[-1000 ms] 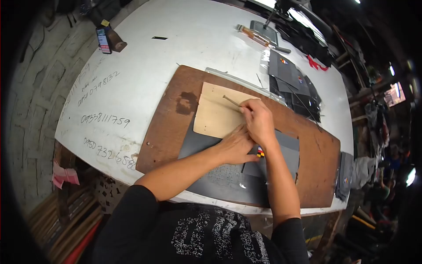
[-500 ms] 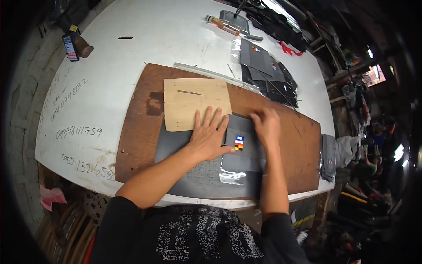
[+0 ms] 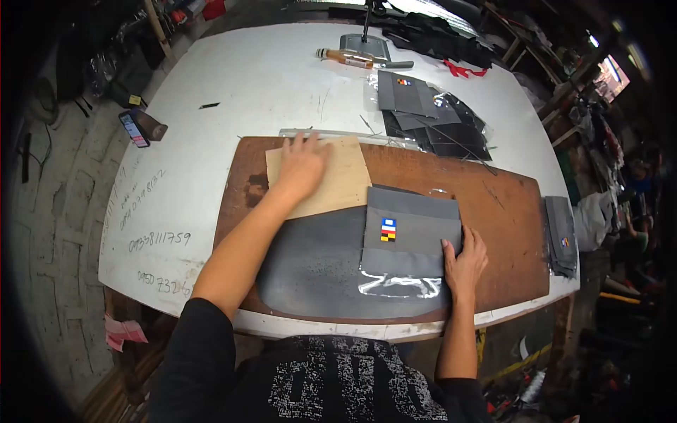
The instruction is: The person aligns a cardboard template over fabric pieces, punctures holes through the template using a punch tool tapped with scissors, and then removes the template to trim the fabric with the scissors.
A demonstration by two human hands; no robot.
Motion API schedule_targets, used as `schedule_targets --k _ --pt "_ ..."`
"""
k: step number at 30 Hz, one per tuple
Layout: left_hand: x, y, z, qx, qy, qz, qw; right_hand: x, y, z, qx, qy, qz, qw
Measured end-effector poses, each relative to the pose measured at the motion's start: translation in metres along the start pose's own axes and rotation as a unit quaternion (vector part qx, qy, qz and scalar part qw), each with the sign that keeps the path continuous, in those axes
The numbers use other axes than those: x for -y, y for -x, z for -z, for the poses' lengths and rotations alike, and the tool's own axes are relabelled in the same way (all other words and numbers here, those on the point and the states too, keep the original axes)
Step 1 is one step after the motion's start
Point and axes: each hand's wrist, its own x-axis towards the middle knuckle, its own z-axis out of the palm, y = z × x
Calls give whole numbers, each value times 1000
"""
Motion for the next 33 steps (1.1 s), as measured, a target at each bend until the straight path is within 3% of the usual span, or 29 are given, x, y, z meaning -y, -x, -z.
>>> schedule_targets --k 1,4,7,10,13,22,25,33 --pt "15 -7 -1 -7 -33 15 999 0 0 0 -5 -1 4 1000" --pt "38 -14 -22 -101 153 47 982 -1 1 0 -14 -11 11 1000" --pt "43 -38 -17 -67 153 72 983 -1 2 0 -20 -13 13 1000" --pt "63 -66 -37 -111 149 99 978 -1 2 -1 -22 -14 13 1000" --pt "86 -90 -58 -63 146 180 971 -2 2 -1 -18 -16 11 1000" --pt "132 -128 -73 -35 145 246 958 0 1 -1 -15 -8 15 1000" --pt "116 -130 -34 79 127 216 965 1 1 -1 -15 -4 19 1000" --pt "137 -140 -39 76 9 98 992 1 2 -3 -15 10 24 1000"
